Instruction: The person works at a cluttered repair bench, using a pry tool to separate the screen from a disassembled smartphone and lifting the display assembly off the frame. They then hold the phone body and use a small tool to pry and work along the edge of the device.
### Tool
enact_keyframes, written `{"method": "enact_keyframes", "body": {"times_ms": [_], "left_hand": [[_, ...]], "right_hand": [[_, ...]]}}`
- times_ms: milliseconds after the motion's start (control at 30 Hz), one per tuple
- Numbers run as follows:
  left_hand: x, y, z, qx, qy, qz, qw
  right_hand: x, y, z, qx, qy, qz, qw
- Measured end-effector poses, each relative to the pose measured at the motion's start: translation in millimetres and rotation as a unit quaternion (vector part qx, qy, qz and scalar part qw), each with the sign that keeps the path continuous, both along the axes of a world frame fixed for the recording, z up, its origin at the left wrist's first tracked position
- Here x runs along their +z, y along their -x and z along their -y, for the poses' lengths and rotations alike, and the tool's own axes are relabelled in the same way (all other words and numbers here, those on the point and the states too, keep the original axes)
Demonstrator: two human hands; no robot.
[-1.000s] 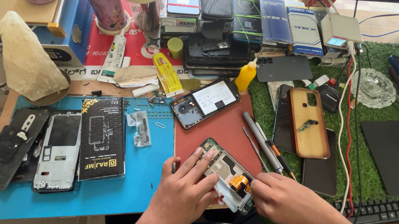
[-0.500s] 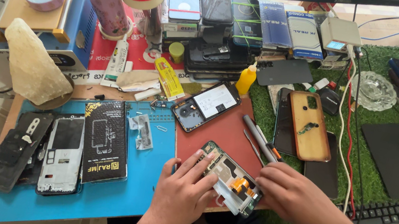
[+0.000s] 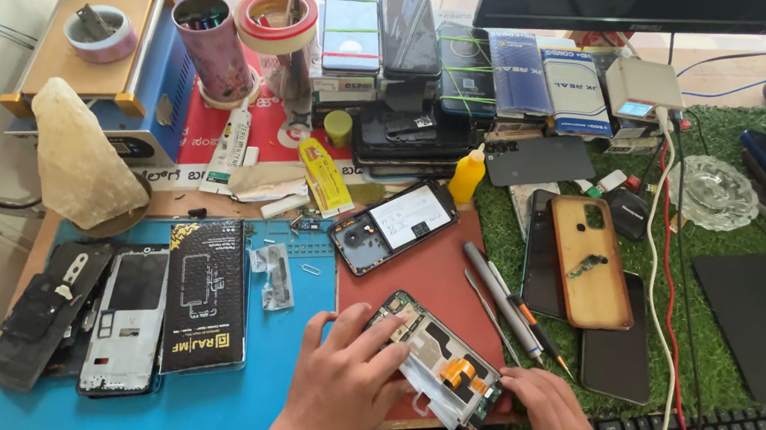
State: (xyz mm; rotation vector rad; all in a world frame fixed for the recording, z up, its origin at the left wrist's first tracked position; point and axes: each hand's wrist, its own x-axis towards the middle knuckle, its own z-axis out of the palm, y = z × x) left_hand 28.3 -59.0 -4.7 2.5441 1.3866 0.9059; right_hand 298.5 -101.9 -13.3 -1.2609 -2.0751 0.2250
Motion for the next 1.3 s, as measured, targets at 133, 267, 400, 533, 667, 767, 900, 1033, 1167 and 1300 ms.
{"method": "enact_keyframes", "body": {"times_ms": [133,267,400,533,667,767,900,1033,1167,1300], "left_hand": [[0.6,6.6,-9.4,-0.042,0.04,0.017,0.998],[2.9,5.1,-20.4,-0.069,-0.022,0.04,0.997],[8.9,0.3,-24.2,-0.072,0.016,0.01,0.997],[19.1,-7.6,-16.8,-0.033,0.11,-0.025,0.993],[28.0,-4.3,-15.7,-0.046,0.185,-0.076,0.979],[29.0,-1.1,-30.7,-0.114,0.121,0.023,0.986],[23.0,-9.2,-54.5,-0.167,0.117,0.018,0.979],[19.6,-13.4,-70.5,-0.199,0.13,-0.002,0.971],[18.2,-13.4,-77.1,-0.22,0.142,-0.022,0.965],[16.0,-12.5,-81.1,-0.24,0.126,-0.019,0.962]], "right_hand": [[-2.3,2.3,-8.7,-0.005,0.036,-0.051,0.998],[6.2,5.6,-28.8,0.0,0.085,-0.045,0.995],[10.9,9.7,-38.5,-0.016,0.171,-0.034,0.984],[7.0,13.1,-37.8,0.027,0.032,-0.01,0.999],[5.4,10.8,-34.7,0.018,0.013,-0.01,1.0],[4.9,13.7,-36.5,0.017,-0.004,0.0,1.0],[6.7,15.6,-34.2,0.015,0.003,0.024,1.0],[7.6,15.5,-34.2,0.019,0.009,0.024,1.0],[7.0,15.9,-33.9,0.016,0.011,0.026,0.999],[6.6,16.3,-33.5,0.014,0.01,0.027,0.999]]}}
